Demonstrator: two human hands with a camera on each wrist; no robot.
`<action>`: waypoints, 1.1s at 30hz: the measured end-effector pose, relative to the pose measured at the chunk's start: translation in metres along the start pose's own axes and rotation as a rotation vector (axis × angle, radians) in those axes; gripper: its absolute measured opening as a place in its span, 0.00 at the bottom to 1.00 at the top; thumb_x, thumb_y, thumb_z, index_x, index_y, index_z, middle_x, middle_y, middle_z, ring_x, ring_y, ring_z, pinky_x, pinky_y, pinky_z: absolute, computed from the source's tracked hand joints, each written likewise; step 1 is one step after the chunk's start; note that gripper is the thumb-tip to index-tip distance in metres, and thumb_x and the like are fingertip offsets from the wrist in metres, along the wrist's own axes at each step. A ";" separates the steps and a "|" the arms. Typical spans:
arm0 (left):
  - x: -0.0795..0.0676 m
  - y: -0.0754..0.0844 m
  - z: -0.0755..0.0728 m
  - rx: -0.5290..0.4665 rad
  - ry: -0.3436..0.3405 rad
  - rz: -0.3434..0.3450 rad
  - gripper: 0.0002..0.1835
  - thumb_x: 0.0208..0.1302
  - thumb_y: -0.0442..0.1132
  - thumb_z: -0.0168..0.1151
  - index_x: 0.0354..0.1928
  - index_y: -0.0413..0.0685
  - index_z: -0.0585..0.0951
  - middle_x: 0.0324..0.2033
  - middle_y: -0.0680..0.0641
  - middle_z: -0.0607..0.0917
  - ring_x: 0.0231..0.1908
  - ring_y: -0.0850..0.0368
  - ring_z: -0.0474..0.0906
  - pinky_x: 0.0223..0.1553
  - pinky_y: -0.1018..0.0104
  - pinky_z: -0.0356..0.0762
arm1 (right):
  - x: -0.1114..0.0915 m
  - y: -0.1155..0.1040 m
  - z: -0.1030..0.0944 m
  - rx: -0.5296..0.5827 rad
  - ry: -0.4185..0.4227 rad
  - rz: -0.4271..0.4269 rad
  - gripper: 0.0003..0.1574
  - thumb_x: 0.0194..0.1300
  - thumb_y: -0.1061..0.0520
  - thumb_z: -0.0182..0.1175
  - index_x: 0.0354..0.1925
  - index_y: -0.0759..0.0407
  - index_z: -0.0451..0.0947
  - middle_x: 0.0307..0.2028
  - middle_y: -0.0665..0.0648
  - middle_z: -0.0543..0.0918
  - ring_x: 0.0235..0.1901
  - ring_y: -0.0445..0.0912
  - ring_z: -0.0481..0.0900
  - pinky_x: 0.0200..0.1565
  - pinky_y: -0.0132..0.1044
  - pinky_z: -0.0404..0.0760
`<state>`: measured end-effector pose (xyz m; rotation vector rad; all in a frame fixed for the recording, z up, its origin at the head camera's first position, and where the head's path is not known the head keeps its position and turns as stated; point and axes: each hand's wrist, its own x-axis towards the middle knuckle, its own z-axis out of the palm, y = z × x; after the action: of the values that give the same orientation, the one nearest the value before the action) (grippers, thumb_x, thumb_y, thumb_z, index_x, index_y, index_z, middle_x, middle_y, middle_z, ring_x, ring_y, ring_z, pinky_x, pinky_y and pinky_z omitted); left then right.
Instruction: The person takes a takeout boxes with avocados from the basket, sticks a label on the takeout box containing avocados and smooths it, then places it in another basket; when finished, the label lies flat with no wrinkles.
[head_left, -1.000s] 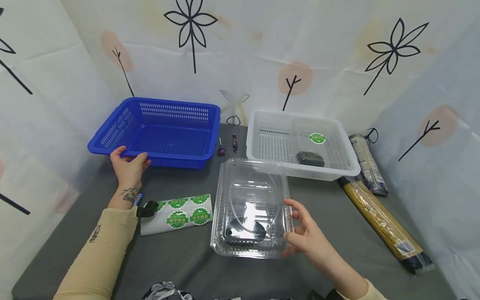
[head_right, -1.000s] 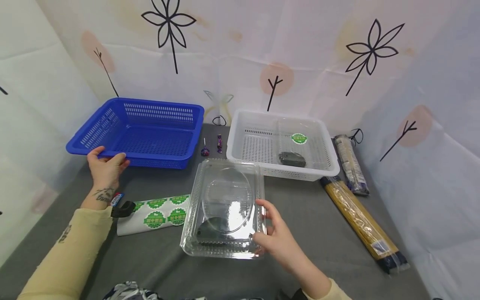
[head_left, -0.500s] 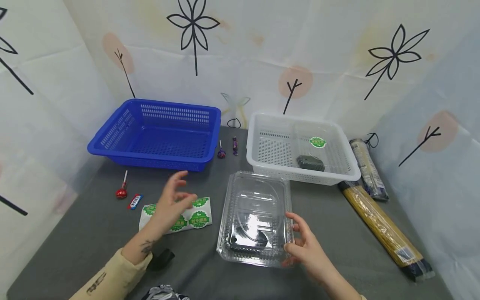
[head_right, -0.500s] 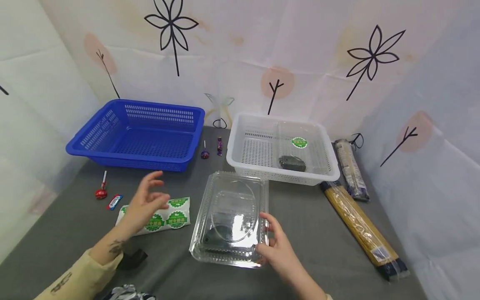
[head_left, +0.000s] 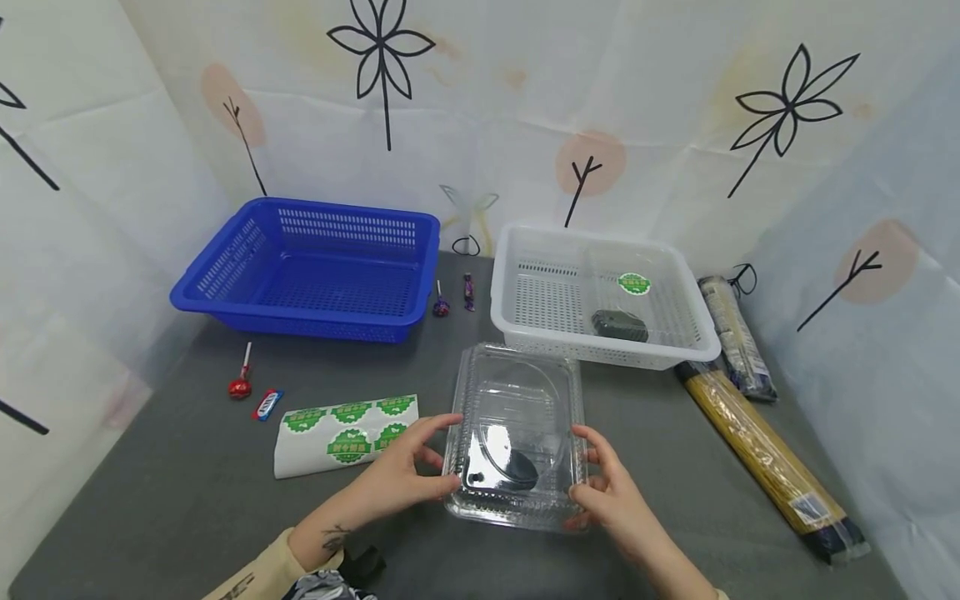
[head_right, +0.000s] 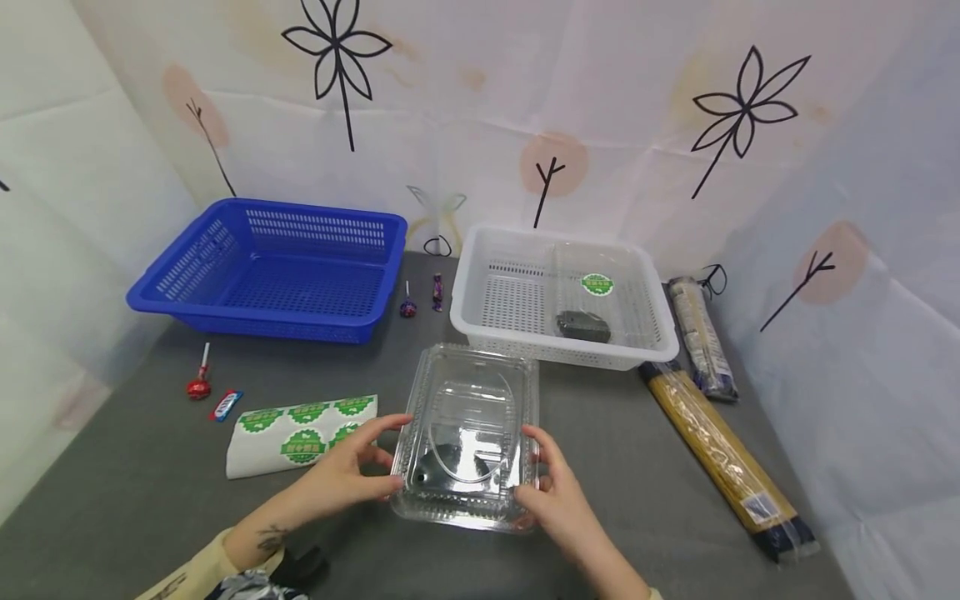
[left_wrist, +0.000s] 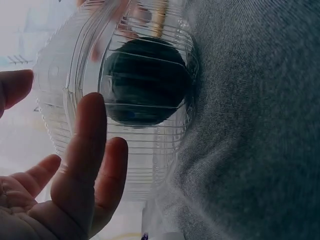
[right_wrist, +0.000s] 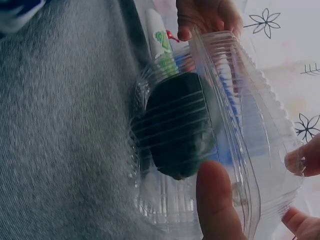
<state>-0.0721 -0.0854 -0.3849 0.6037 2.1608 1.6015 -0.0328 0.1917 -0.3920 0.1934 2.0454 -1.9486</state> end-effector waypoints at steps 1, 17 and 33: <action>0.001 0.001 0.001 -0.021 0.001 -0.010 0.38 0.48 0.36 0.65 0.62 0.49 0.59 0.58 0.41 0.60 0.37 0.48 0.75 0.24 0.65 0.77 | 0.000 0.000 0.000 -0.007 0.002 0.001 0.48 0.43 0.73 0.49 0.62 0.47 0.49 0.49 0.65 0.51 0.25 0.47 0.70 0.23 0.50 0.78; -0.010 -0.010 -0.036 0.083 0.158 -0.111 0.31 0.50 0.47 0.63 0.57 0.53 0.66 0.47 0.41 0.72 0.36 0.53 0.76 0.26 0.63 0.77 | -0.007 -0.006 -0.023 -0.524 0.243 -0.183 0.40 0.55 0.52 0.59 0.63 0.45 0.53 0.57 0.61 0.63 0.46 0.55 0.70 0.32 0.43 0.75; -0.059 -0.063 -0.108 0.520 0.435 -0.583 0.55 0.49 0.65 0.53 0.63 0.30 0.43 0.49 0.22 0.63 0.47 0.30 0.64 0.38 0.43 0.67 | 0.003 0.001 -0.018 -0.582 0.340 -0.244 0.28 0.53 0.47 0.61 0.50 0.56 0.68 0.32 0.52 0.75 0.22 0.39 0.71 0.19 0.31 0.70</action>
<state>-0.0888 -0.2202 -0.4128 -0.2769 2.7452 0.9127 -0.0376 0.2093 -0.3929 0.1511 2.8809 -1.4172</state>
